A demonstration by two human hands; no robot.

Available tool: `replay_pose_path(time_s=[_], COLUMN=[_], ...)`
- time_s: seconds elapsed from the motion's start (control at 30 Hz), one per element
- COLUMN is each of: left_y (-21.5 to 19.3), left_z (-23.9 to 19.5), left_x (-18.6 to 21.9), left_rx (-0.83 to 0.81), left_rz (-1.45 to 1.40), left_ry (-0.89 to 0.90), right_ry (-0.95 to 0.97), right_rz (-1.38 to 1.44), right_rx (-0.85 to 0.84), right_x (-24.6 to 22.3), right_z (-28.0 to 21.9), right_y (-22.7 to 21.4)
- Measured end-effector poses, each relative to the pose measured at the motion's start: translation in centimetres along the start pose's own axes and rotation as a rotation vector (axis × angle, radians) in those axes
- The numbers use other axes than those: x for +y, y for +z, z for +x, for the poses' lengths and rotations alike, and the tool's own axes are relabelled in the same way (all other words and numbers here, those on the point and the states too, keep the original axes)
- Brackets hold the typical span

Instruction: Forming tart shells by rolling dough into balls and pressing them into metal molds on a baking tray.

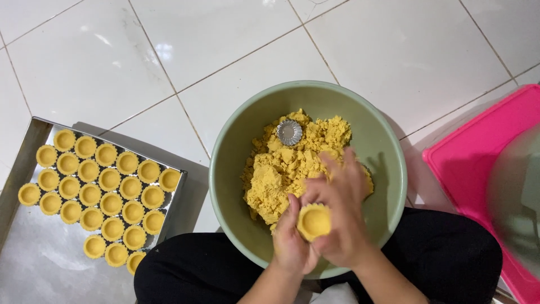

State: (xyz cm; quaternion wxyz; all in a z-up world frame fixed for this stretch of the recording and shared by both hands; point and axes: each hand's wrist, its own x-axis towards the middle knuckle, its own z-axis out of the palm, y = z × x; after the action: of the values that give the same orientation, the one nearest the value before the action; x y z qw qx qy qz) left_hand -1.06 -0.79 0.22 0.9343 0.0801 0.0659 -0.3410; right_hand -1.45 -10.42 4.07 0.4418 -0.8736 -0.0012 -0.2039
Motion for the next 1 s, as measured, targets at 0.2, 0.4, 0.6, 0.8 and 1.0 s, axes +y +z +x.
replay_pose_path(time_s=[0.2,0.4,0.6,0.8,1.0], left_y=[0.2,-0.4,-1.6,-2.3,-1.4], left_z=[0.4,0.2,-0.1,-0.3,0.2], left_x=[1.3,1.3,1.0,0.9,0.9], left_rx=[0.222,0.240,0.371,0.424,0.174], left_rz=[0.094,0.112,0.209,0.240,0.269], left_ry=[0.000,-0.048,-0.040,-0.109,0.055], right_ry=[0.131,0.058,-0.023,-0.018,0.050], right_rz=[0.268,-0.110,-0.240,-0.228,-0.173], right_rx=[-0.080,-0.165,-0.118,-0.152,-0.006], right_x=[0.6,0.9,0.2,0.0,1.3], right_z=[-0.2,-0.5,-0.5,-0.2,-2.9], right_y=[-3.2,-2.8,-2.6,-2.6,-0.1])
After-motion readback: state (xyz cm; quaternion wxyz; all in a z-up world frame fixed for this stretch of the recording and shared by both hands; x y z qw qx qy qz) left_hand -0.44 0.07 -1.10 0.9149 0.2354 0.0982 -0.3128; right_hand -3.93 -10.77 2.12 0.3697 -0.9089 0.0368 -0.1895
